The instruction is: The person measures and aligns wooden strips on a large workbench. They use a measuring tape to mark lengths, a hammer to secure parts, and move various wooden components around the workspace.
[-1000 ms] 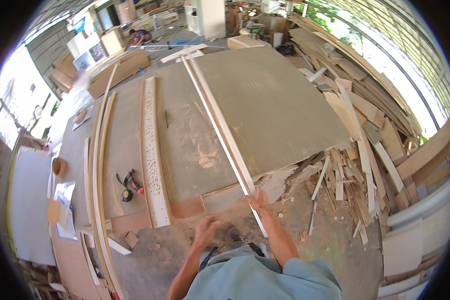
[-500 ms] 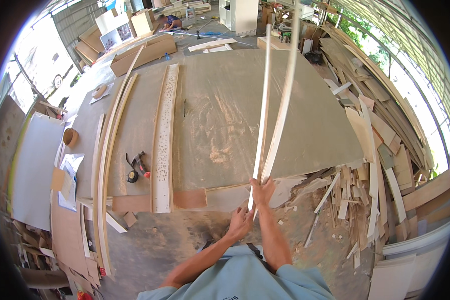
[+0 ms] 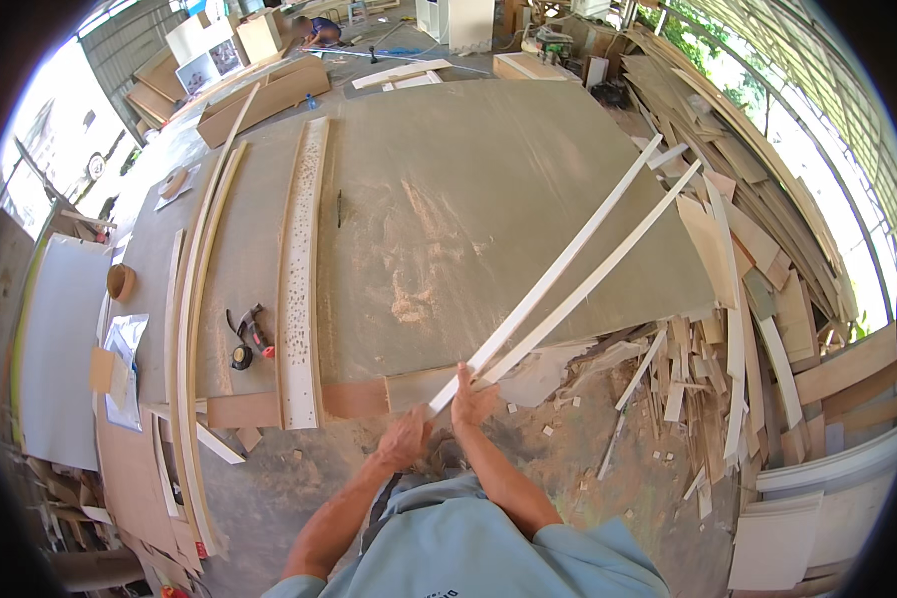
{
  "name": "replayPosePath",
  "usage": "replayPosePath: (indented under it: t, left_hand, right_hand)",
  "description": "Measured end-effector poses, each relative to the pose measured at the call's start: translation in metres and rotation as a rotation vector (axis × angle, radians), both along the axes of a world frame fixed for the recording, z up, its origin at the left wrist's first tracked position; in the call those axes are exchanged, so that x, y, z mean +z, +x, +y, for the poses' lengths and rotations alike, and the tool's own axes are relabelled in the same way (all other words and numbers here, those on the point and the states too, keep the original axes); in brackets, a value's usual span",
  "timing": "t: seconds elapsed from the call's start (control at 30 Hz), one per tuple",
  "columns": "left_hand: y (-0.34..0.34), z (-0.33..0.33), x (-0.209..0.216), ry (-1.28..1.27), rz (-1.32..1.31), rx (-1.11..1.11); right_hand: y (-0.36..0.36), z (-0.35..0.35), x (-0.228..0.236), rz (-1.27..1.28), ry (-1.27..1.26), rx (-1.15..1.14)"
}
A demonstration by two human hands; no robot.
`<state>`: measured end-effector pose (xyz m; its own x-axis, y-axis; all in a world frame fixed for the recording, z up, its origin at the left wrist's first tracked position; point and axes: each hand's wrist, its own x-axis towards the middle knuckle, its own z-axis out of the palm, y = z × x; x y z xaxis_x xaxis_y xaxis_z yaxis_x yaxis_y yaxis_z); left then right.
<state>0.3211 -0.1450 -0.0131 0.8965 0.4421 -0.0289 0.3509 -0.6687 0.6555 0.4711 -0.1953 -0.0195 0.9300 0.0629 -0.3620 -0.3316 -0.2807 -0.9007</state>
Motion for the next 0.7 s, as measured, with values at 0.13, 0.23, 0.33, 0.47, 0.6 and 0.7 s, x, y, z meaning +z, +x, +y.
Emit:
replayPosePath:
  t: [0.13,0.23,0.33,0.47,0.6,0.7]
  left_hand:
    - [0.001,0.035,0.012,0.072,0.063,-0.056]
    - [0.013,0.068,0.023,0.033,0.237,-0.074]
    - [0.011,0.107,0.012,0.003,0.266,-0.073]
    - [0.029,0.138,0.010,0.191,0.228,0.022]
    - [0.019,0.167,-0.023,0.354,0.143,0.169]
    - [0.033,0.174,-0.033,0.295,0.140,0.277]
  right_hand:
    - [-0.004,0.016,-0.014,0.010,0.035,0.000]
    - [0.004,0.027,-0.062,-0.066,0.101,0.008]
    - [0.019,0.027,-0.064,0.066,0.140,0.192]
    - [0.033,0.042,-0.061,0.163,0.275,0.193]
    - [0.048,0.072,-0.019,0.357,0.137,0.507]
    - [0.066,0.089,-0.027,0.386,0.040,0.624]
